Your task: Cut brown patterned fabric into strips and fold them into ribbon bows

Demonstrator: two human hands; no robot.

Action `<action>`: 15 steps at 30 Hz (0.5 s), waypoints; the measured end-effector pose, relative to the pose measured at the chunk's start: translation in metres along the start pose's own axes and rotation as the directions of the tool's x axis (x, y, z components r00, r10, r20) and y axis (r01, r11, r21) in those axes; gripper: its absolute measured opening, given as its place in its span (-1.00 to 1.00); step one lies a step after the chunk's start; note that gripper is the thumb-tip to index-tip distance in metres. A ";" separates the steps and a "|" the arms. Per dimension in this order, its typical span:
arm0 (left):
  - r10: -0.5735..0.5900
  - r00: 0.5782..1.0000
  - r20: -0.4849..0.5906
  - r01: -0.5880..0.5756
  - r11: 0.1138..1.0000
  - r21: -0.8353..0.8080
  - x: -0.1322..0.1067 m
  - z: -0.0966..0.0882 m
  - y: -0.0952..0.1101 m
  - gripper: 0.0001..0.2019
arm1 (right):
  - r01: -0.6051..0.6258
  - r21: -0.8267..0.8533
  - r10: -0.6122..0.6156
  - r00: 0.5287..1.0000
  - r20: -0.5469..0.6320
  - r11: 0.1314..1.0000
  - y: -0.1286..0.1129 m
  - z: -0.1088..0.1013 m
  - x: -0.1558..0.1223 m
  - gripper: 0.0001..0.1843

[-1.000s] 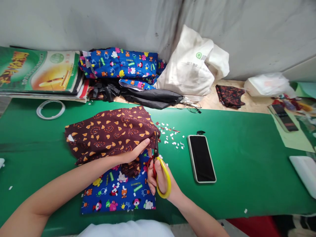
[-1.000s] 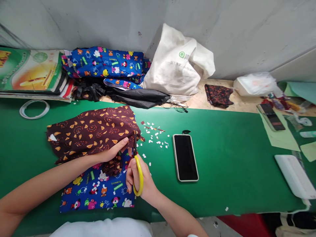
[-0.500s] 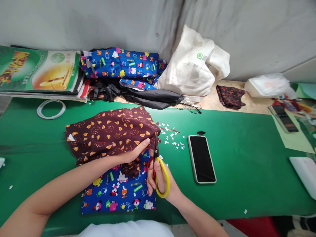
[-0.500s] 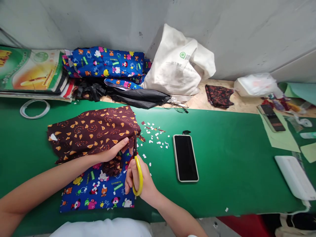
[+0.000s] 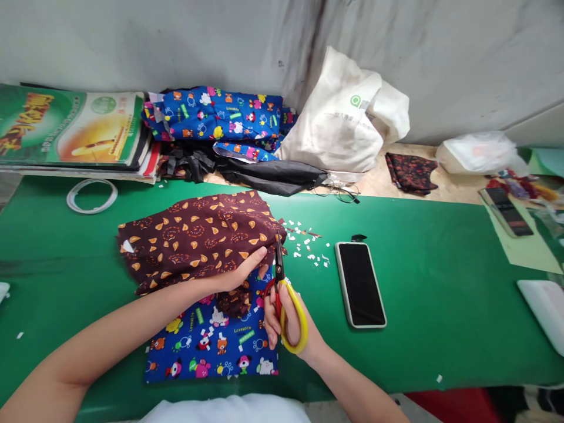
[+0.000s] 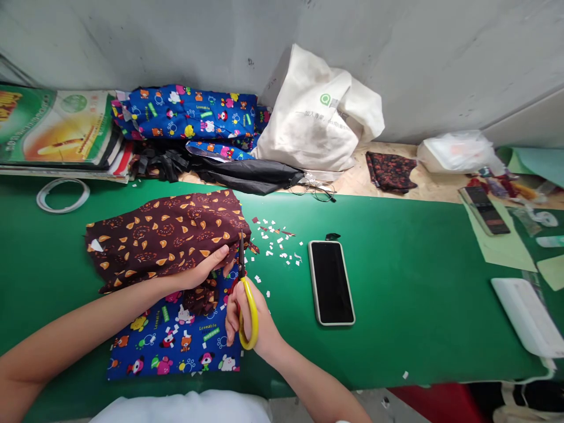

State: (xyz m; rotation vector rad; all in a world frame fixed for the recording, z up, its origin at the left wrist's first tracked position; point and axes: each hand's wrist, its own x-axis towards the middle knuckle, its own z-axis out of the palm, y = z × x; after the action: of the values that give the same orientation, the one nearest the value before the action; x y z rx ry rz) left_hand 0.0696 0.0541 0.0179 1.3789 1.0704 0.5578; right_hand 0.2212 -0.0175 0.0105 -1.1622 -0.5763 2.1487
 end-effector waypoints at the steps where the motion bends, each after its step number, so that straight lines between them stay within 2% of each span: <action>1: 0.002 1.000 0.002 -0.002 1.000 -0.010 0.000 0.000 -0.001 -0.45 | -0.013 0.021 0.013 1.000 0.005 1.000 -0.001 0.000 0.000 -0.43; 8: -0.053 0.999 -0.011 0.053 0.998 -0.038 -0.001 0.001 -0.003 -0.46 | -0.015 0.079 0.009 0.996 0.085 0.997 -0.005 -0.002 -0.002 -0.40; 12: -0.059 0.998 0.019 0.059 0.998 -0.030 0.000 0.000 -0.001 -0.46 | -0.030 0.085 0.024 0.997 0.067 0.996 -0.007 -0.001 -0.002 -0.39; 15: -0.019 1.000 0.016 0.020 1.000 -0.008 0.001 -0.001 0.000 -0.46 | -0.043 0.065 0.040 0.998 0.046 0.997 -0.008 -0.002 -0.002 -0.39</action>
State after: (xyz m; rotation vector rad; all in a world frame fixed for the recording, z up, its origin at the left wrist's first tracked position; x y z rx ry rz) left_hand 0.0696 0.0555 0.0172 1.3624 1.0668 0.5356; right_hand 0.2262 -0.0133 0.0154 -1.1017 -0.5006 2.2167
